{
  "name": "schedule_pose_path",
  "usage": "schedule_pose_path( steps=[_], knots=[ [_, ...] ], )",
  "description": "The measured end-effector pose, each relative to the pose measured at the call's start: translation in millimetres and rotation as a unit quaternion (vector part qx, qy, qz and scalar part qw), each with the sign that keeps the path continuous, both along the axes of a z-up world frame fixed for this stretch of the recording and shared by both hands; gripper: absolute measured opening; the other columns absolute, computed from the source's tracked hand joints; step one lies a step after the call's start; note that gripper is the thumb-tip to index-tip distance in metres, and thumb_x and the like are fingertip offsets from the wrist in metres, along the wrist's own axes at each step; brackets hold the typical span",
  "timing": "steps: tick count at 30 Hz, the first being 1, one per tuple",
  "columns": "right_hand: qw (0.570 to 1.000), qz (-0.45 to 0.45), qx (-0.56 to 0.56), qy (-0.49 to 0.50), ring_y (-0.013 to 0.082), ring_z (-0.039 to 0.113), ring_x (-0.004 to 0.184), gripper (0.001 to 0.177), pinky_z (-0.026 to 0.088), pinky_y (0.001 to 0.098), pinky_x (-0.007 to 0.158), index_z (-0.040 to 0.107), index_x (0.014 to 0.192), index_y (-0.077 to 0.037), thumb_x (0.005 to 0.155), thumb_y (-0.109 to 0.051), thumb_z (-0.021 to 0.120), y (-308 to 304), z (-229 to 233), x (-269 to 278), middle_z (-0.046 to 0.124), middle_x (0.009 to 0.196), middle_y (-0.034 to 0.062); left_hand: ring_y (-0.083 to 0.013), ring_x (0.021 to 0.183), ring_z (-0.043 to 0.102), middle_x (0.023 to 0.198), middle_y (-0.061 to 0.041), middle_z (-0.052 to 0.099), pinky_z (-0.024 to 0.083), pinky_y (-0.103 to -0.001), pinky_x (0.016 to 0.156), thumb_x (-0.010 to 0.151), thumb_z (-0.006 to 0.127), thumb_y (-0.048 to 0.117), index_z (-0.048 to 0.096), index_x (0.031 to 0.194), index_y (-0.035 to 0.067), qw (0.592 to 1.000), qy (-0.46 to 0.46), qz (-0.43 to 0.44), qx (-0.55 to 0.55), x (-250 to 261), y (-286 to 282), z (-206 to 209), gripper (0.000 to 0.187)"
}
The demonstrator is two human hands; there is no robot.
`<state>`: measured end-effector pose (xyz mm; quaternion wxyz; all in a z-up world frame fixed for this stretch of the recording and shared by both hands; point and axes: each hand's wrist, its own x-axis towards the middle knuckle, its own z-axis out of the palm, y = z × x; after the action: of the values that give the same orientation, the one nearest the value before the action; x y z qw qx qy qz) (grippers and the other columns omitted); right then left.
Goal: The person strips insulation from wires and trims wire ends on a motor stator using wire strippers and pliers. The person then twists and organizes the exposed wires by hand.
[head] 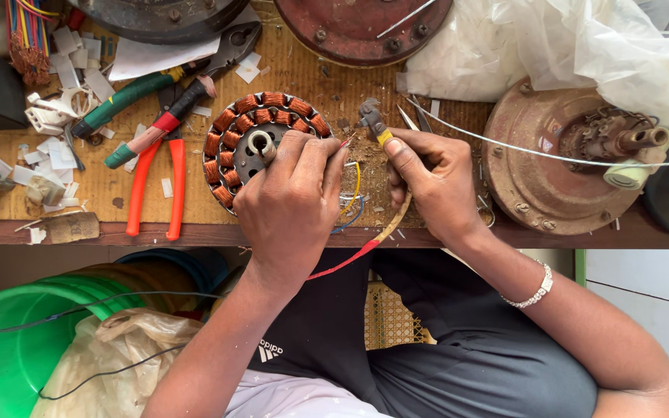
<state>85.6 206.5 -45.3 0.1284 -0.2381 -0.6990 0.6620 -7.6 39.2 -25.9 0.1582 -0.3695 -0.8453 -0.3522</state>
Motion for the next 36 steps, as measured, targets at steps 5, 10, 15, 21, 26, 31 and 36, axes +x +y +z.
schedule_pose_path(
  steps=[5,10,15,21,26,31,36],
  knots=[
    [0.998,0.024,0.050,-0.006,0.0076,0.064,0.059,0.024,0.053,0.0224,0.053,0.072,0.113,0.005,0.104,-0.015,0.063,1,1,1,0.067,0.074,0.0028,-0.0208,0.072,0.071,0.101,-0.001,0.070,0.055,-0.033,0.063,0.099,0.077,0.024,0.074,0.104,0.013,1.000,0.009,0.004,-0.001,0,0,0,0.013],
    [0.994,0.036,0.108,0.000,0.0059,0.062,0.059,0.023,0.050,0.0213,0.052,0.071,0.112,0.005,0.105,-0.015,0.061,-3,-1,1,0.067,0.072,0.0023,-0.0198,0.072,0.071,0.100,-0.001,0.070,0.055,-0.032,0.063,0.099,0.077,0.024,0.073,0.102,0.013,1.000,0.003,0.002,-0.001,0,0,0,0.013],
    [0.992,0.036,0.123,0.016,0.0057,0.062,0.059,0.022,0.050,0.0213,0.052,0.070,0.111,0.005,0.106,-0.013,0.060,-4,-4,2,0.067,0.072,0.0022,-0.0196,0.071,0.072,0.099,0.000,0.070,0.055,-0.032,0.062,0.099,0.077,0.025,0.073,0.101,0.013,1.000,0.003,0.010,-0.002,1,2,-2,0.013],
    [0.991,0.046,0.129,0.004,0.0059,0.061,0.061,0.024,0.050,0.0225,0.053,0.071,0.111,0.005,0.106,-0.015,0.059,-3,-5,0,0.066,0.072,0.0019,-0.0198,0.071,0.071,0.099,0.000,0.071,0.055,-0.032,0.062,0.099,0.077,0.025,0.074,0.100,0.013,1.000,0.000,0.012,0.001,1,2,-1,0.013],
    [0.996,0.059,0.069,-0.013,0.0070,0.062,0.063,0.026,0.053,0.0243,0.056,0.069,0.111,0.005,0.107,-0.018,0.057,5,-5,-3,0.065,0.074,0.0025,-0.0207,0.071,0.071,0.099,0.000,0.071,0.055,-0.033,0.062,0.097,0.078,0.025,0.075,0.099,0.014,1.000,0.000,0.010,-0.001,1,0,1,0.012],
    [0.993,0.115,-0.034,-0.005,0.0085,0.065,0.067,0.028,0.058,0.0258,0.058,0.066,0.109,0.005,0.108,-0.020,0.054,15,-1,-6,0.067,0.079,0.0035,-0.0198,0.071,0.071,0.097,0.000,0.070,0.055,-0.032,0.062,0.096,0.079,0.023,0.075,0.099,0.014,1.000,-0.007,-0.021,0.000,-4,-8,4,0.011],
    [0.990,0.135,0.016,-0.045,0.0072,0.062,0.060,0.028,0.053,0.0241,0.053,0.069,0.107,0.003,0.106,-0.021,0.055,12,0,-4,0.066,0.072,0.0025,-0.0186,0.076,0.072,0.100,0.001,0.071,0.056,-0.031,0.066,0.096,0.079,0.021,0.075,0.101,0.013,0.999,-0.014,-0.052,0.002,-8,-14,4,0.010]
  ],
)
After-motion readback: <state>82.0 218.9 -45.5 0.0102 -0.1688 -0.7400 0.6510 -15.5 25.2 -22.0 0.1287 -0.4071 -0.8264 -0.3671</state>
